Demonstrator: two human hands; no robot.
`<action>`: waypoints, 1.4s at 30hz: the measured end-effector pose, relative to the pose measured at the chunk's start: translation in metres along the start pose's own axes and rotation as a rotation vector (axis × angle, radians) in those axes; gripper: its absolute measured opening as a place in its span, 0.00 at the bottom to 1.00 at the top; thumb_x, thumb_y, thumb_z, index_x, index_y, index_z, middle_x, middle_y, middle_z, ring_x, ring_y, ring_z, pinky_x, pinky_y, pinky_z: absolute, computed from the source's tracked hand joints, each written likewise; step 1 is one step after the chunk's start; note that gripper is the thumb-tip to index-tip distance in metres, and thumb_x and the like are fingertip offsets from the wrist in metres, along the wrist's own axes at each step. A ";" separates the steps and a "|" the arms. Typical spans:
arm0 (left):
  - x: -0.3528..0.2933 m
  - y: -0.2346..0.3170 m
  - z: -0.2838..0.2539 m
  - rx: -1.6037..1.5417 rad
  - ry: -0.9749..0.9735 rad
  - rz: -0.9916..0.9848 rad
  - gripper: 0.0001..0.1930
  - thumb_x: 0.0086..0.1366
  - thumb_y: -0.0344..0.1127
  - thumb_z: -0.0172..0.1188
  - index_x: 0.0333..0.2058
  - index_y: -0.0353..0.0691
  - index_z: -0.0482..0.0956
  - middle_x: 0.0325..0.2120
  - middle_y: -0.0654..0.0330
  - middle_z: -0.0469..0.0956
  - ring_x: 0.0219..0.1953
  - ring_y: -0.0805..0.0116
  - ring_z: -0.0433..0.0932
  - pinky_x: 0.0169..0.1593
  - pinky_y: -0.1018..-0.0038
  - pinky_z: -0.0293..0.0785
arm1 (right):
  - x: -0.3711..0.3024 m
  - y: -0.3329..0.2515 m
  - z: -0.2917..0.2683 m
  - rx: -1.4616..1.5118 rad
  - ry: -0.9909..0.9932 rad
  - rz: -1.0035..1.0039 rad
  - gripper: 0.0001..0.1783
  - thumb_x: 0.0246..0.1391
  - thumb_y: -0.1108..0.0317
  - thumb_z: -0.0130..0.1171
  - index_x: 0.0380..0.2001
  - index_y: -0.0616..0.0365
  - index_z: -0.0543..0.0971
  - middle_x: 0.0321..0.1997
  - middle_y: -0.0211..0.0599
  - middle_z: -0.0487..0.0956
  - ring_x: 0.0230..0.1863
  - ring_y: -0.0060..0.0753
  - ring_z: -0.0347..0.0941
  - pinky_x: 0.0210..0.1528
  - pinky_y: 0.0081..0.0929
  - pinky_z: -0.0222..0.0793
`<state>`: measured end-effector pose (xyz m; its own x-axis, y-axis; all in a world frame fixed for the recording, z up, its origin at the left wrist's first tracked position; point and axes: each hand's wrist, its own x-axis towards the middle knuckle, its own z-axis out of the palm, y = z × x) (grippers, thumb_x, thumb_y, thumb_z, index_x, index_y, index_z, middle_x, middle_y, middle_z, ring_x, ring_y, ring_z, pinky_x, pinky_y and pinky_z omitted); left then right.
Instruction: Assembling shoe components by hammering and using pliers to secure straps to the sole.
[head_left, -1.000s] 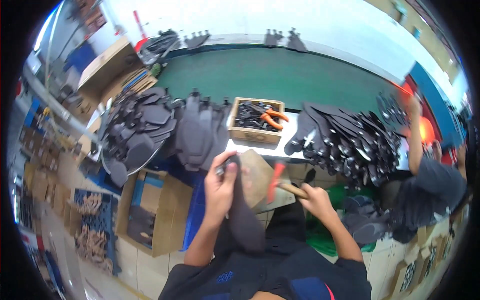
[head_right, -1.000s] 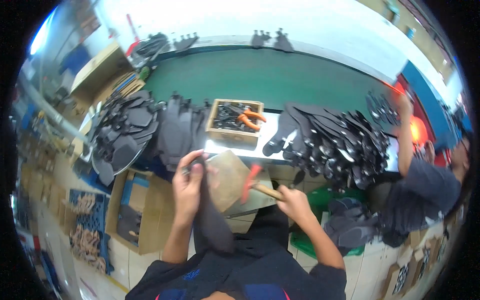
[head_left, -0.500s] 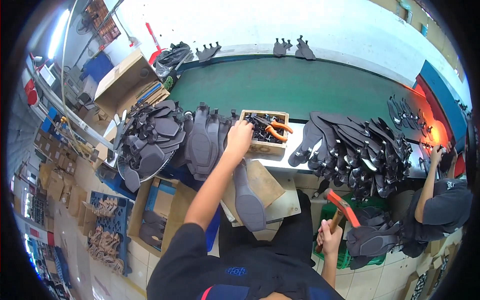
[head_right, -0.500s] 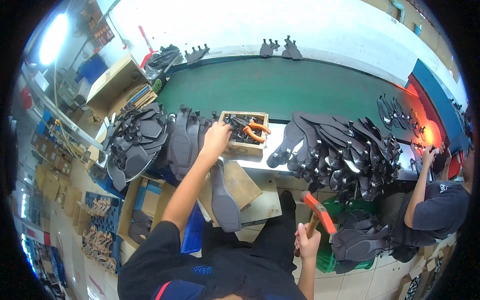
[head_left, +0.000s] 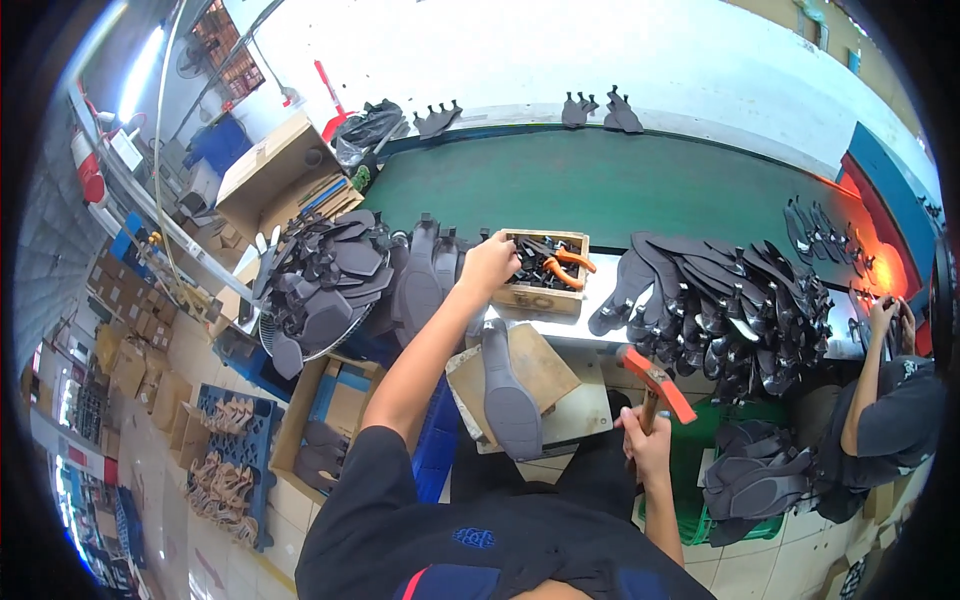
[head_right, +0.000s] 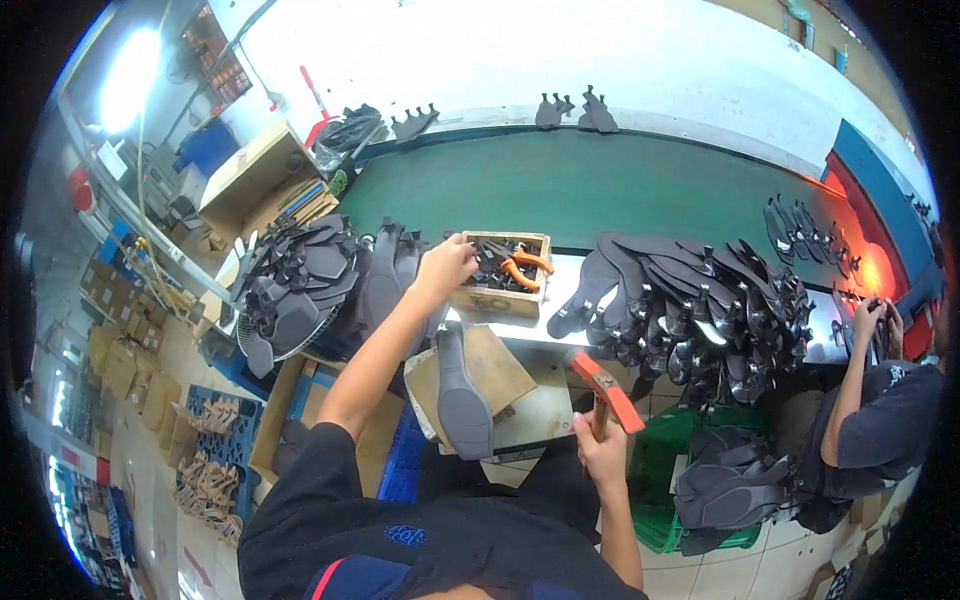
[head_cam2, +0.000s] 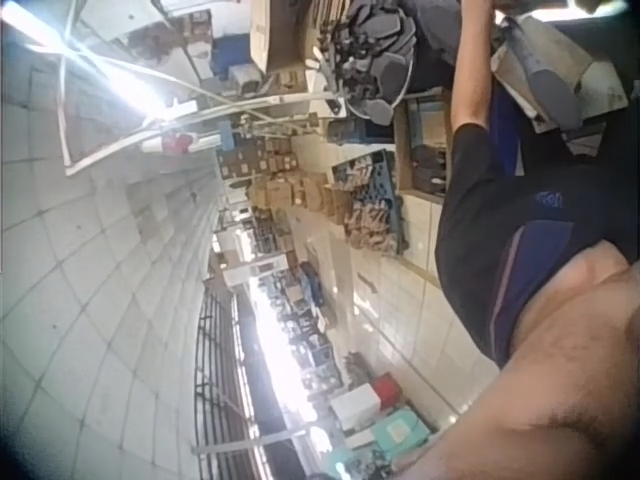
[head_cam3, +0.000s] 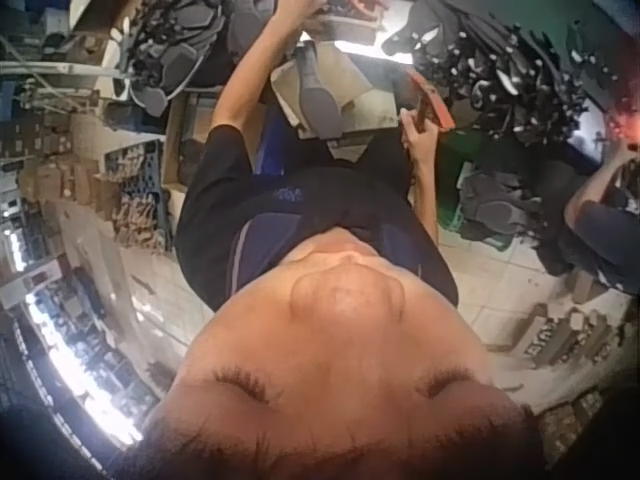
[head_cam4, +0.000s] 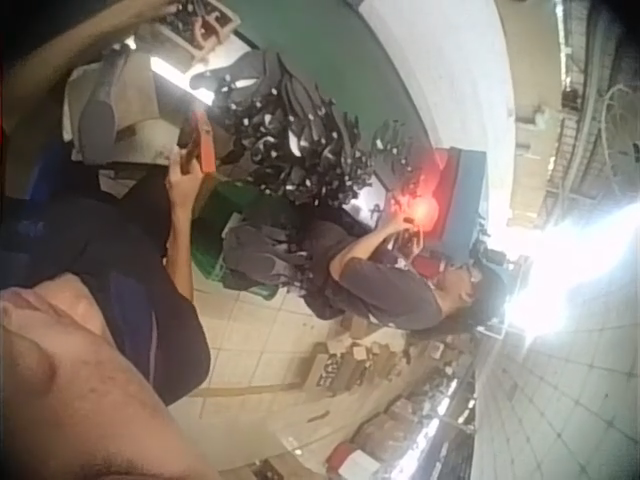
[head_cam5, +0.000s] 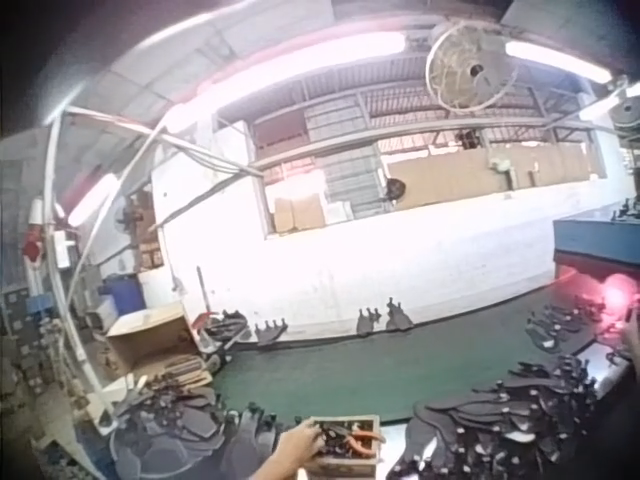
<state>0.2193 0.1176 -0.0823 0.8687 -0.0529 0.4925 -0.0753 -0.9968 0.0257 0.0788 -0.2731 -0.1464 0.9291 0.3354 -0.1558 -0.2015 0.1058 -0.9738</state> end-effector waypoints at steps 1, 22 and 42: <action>-0.005 0.008 -0.013 -0.182 0.038 -0.100 0.08 0.55 0.34 0.61 0.28 0.35 0.84 0.31 0.52 0.79 0.33 0.54 0.82 0.37 0.61 0.79 | 0.003 -0.010 0.005 -0.047 0.003 -0.056 0.15 0.64 0.64 0.58 0.28 0.64 0.78 0.14 0.24 0.69 0.10 0.12 0.58 0.12 0.16 0.52; -0.152 0.133 -0.233 -1.112 0.146 -0.124 0.07 0.58 0.26 0.69 0.36 0.36 0.84 0.28 0.63 0.81 0.26 0.80 0.78 0.24 0.83 0.69 | -0.009 -0.159 0.126 0.002 -0.517 -0.570 0.10 0.56 0.76 0.66 0.42 0.64 0.83 0.38 0.37 0.83 0.34 0.18 0.75 0.33 0.16 0.69; -0.157 0.141 -0.197 -0.993 0.326 -0.014 0.14 0.55 0.31 0.73 0.40 0.39 0.83 0.37 0.58 0.77 0.33 0.70 0.78 0.33 0.75 0.76 | 0.006 -0.119 0.127 0.120 -0.563 -0.331 0.11 0.50 0.83 0.64 0.39 0.67 0.81 0.41 0.38 0.81 0.26 0.14 0.72 0.23 0.13 0.65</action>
<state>-0.0241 -0.0032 0.0159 0.7098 0.1238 0.6934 -0.5627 -0.4926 0.6639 0.0689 -0.1650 -0.0108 0.6506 0.7016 0.2906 0.0034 0.3800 -0.9250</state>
